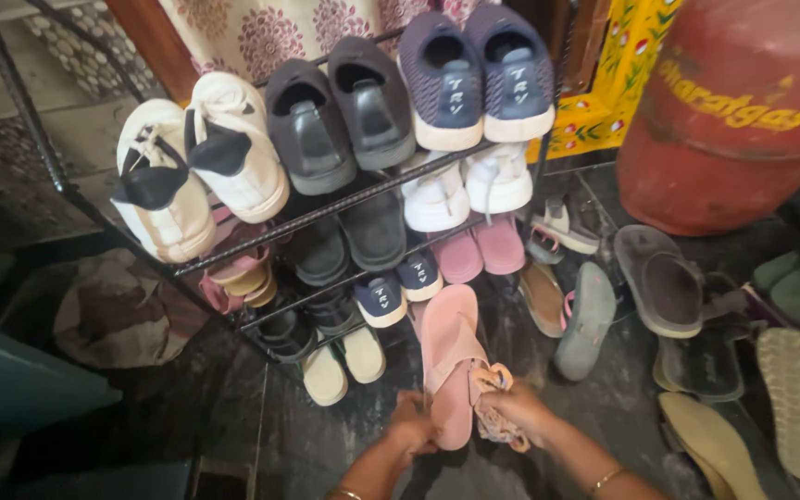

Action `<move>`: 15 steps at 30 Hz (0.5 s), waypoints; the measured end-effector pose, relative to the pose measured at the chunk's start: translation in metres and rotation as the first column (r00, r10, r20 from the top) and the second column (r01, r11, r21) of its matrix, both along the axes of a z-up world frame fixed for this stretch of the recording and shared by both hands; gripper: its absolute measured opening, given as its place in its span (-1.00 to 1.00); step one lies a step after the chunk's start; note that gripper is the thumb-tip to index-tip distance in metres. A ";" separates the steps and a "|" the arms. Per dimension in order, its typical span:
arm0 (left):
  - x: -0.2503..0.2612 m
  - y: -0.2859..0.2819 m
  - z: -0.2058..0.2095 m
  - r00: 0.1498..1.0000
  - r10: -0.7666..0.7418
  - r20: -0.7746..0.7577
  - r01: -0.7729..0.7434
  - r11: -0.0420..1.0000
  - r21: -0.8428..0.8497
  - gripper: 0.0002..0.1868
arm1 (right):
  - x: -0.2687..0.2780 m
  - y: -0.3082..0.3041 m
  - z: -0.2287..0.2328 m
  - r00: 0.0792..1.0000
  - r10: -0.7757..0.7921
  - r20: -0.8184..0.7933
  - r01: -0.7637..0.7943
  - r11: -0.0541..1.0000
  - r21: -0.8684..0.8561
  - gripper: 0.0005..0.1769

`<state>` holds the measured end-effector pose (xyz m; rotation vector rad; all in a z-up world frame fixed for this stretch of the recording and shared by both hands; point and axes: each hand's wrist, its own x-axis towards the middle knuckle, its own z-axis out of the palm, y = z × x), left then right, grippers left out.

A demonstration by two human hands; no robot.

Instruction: The person wipes several pairs of shoes and sandals with a cloth, handling them one at a time. The person picks up each shoe, wipes the upper and sole, and places it back on the shoe rack or floor.

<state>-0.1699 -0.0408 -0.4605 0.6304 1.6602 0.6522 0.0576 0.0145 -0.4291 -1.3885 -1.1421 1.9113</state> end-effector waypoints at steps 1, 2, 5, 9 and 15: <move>-0.005 -0.001 -0.002 0.999 0.033 -0.010 -0.033 0.999 0.009 -0.34 | -0.006 0.004 -0.004 1.000 0.007 0.009 -0.007 1.000 0.016 -0.77; -0.010 -0.002 -0.005 0.999 0.025 -0.033 -0.025 1.000 0.008 -0.38 | -0.013 0.007 -0.008 1.000 0.014 0.019 -0.015 0.999 0.033 -0.76; -0.015 -0.007 -0.019 0.999 -0.010 -0.040 0.010 1.000 0.006 -0.50 | -0.027 0.005 -0.018 0.997 0.014 0.080 -0.017 0.999 0.038 -0.73; -0.004 -0.023 -0.041 0.983 0.090 0.162 -0.080 0.995 -0.067 -0.47 | -0.040 -0.012 -0.028 1.000 0.001 -0.010 0.000 0.993 0.121 -0.66; -0.014 0.001 -0.043 0.924 0.279 0.263 -0.287 0.958 -0.005 -0.44 | -0.078 0.014 -0.017 0.996 0.019 -0.085 0.002 0.969 0.247 -0.61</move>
